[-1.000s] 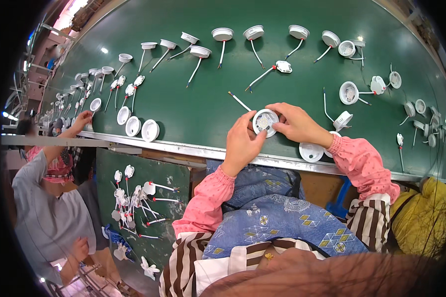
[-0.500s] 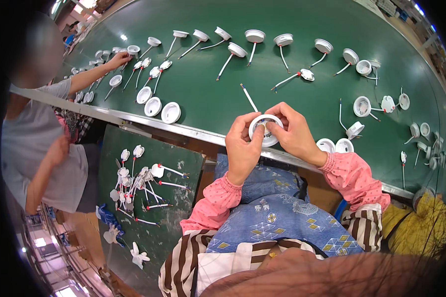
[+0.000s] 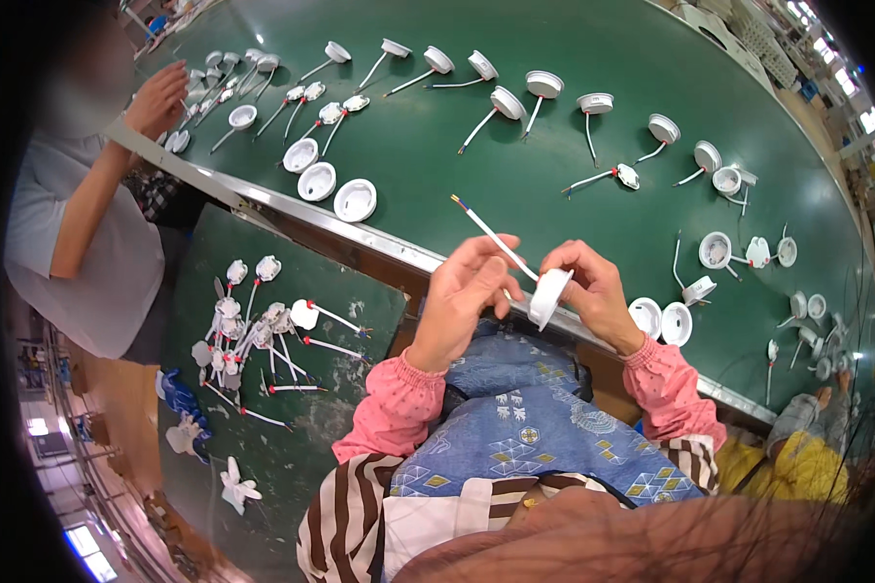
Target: The person assembles small electrical components for LED lighting by hand, inserting circuit boards into white plastic housings.
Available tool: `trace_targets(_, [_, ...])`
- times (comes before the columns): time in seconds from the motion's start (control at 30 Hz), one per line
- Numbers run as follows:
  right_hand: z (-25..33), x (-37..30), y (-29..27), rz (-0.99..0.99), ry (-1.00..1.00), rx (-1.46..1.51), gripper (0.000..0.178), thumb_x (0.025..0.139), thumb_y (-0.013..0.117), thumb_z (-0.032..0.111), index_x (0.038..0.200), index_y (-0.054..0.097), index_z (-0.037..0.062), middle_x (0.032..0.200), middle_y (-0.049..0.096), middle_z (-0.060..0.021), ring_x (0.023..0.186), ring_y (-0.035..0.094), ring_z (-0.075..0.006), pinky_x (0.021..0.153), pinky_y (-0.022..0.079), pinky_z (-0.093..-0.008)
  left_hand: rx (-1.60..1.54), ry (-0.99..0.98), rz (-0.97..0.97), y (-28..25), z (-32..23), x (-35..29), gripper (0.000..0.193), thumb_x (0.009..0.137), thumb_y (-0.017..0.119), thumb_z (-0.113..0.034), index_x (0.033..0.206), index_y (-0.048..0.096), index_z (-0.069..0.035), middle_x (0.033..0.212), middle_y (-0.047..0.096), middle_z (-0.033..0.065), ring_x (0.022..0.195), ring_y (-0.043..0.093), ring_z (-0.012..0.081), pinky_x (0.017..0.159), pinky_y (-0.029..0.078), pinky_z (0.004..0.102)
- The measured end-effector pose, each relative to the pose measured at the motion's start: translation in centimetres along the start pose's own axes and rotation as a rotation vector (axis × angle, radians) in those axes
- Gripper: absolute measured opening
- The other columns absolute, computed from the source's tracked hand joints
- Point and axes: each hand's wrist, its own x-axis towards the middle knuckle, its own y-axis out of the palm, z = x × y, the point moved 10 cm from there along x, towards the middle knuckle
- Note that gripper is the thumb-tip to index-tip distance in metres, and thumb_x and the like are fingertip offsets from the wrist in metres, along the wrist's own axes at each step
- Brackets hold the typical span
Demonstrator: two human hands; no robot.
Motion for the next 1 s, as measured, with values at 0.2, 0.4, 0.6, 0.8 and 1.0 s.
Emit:
trace_targets(0.2, [-2.7, -0.5, -0.8, 0.005, 0.053, 0.145, 0.015, 0.093, 0.067, 0.002, 0.107, 0.062, 0.0026, 0.105, 0.059, -0.0036, 0.093, 0.059, -0.0105, 0.082, 0.048, -0.0261, 0.029, 0.158, 0.076, 3.3, -0.5, -0.5, 0.03, 0.103, 0.061, -0.017, 0.122, 0.061, 0.006, 0.095, 0.067, 0.0078, 0.076, 0.062, 0.0104, 0.062, 0.048, 0.0222])
trace_targets(0.4, [-1.8, -0.5, 0.5, 0.082, -0.022, 0.098, 0.013, 0.094, 0.065, 0.002, 0.106, 0.065, -0.0004, 0.101, 0.062, -0.0051, 0.092, 0.06, -0.0131, 0.082, 0.048, -0.0276, -0.007, 0.095, -0.06, 1.8, 0.7, 0.2, 0.025, 0.101, 0.064, -0.017, 0.11, 0.066, 0.006, 0.085, 0.07, 0.0088, 0.067, 0.062, 0.0098, 0.054, 0.048, 0.0218])
trace_targets(0.6, [-1.1, -0.9, 0.6, 0.036, -0.061, 0.086, 0.012, 0.088, 0.068, -0.002, 0.1, 0.068, 0.0004, 0.098, 0.064, -0.0065, 0.089, 0.061, -0.0148, 0.079, 0.048, -0.0287, 0.044, 0.116, -0.163, 0.5, 1.2, 0.5, 0.025, 0.1, 0.065, -0.017, 0.102, 0.069, 0.007, 0.08, 0.072, 0.0118, 0.061, 0.062, 0.0101, 0.052, 0.048, 0.0219])
trace_targets(0.8, [-2.7, -0.6, 0.9, 0.041, -0.03, 0.208, 0.012, 0.088, 0.069, -0.001, 0.101, 0.068, 0.0, 0.098, 0.064, -0.0076, 0.088, 0.062, -0.016, 0.076, 0.049, -0.0289, 0.175, 0.172, -0.197, 0.0, 0.3, 0.7, 0.024, 0.098, 0.069, -0.018, 0.098, 0.071, 0.006, 0.076, 0.07, 0.0093, 0.06, 0.061, 0.009, 0.05, 0.047, 0.0215])
trace_targets(1.0, [-3.9, -0.7, 1.7, 0.038, 0.043, 0.391, 0.008, 0.09, 0.069, 0.0, 0.097, 0.069, -0.0015, 0.095, 0.064, -0.0098, 0.086, 0.065, -0.0176, 0.079, 0.052, -0.03, 0.271, 0.189, -0.242, -0.6, -0.2, 0.0, 0.024, 0.098, 0.07, -0.019, 0.096, 0.073, 0.004, 0.073, 0.067, 0.0064, 0.06, 0.06, 0.0076, 0.05, 0.045, 0.0205])
